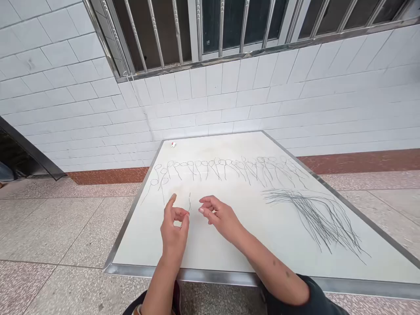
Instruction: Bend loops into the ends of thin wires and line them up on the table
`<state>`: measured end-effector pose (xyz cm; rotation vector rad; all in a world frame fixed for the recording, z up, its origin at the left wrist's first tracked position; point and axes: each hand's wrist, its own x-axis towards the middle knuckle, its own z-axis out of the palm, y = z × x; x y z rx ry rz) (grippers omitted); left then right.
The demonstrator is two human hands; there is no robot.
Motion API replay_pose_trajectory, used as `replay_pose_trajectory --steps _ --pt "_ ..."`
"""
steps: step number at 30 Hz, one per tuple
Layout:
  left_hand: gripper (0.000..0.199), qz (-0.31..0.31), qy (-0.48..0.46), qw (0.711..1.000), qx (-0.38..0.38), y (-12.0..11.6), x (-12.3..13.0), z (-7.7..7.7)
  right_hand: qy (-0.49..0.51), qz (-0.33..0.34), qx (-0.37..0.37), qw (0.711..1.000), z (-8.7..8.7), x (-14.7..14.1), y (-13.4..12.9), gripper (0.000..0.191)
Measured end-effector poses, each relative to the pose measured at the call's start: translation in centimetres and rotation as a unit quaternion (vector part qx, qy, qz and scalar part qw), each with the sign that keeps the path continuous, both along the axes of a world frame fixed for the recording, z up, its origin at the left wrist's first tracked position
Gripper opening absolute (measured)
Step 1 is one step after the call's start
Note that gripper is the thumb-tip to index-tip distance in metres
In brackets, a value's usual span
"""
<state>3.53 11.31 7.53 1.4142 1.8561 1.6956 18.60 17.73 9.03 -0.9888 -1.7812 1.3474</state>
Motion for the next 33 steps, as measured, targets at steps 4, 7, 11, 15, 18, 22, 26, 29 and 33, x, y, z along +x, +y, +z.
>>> replay_pose_trajectory --steps 4,7,11,15,18,22,26,29,33 --pt "0.050 -0.054 0.118 0.991 0.026 -0.1 1.4 -1.1 0.028 -0.004 -0.006 1.000 -0.6 -0.7 0.1 0.024" --pt "0.048 -0.064 0.067 0.995 0.021 0.0 2.0 -1.1 0.062 -0.018 -0.013 0.998 -0.8 -0.9 0.1 0.020" --pt "0.055 -0.068 -0.119 0.990 -0.017 0.4 2.7 -0.1 0.075 -0.035 -0.020 0.996 -0.9 -0.5 0.5 0.019" --pt "0.051 -0.120 -0.268 0.956 -0.025 1.4 3.2 0.5 0.087 -0.032 -0.009 0.996 -1.2 -0.1 0.9 0.016" --pt "0.039 -0.135 -0.330 0.934 -0.031 2.1 3.5 0.3 0.079 -0.029 -0.002 0.996 -1.3 0.0 0.9 0.014" --pt "0.031 -0.133 -0.341 0.930 -0.035 2.3 3.8 -0.4 0.023 -0.040 0.023 0.999 -1.4 0.5 0.7 0.015" --pt "0.029 -0.135 -0.338 0.930 -0.040 2.2 4.0 -0.5 -0.035 -0.063 0.103 0.992 -1.7 1.3 0.6 0.015" --pt "0.031 -0.139 -0.333 0.932 -0.046 2.2 4.0 -0.3 -0.017 -0.068 0.097 0.993 -2.1 1.6 0.7 0.016" --pt "0.035 -0.180 -0.325 0.927 -0.058 2.3 3.9 -0.4 0.034 -0.047 0.059 0.997 -2.4 2.1 0.9 0.025"
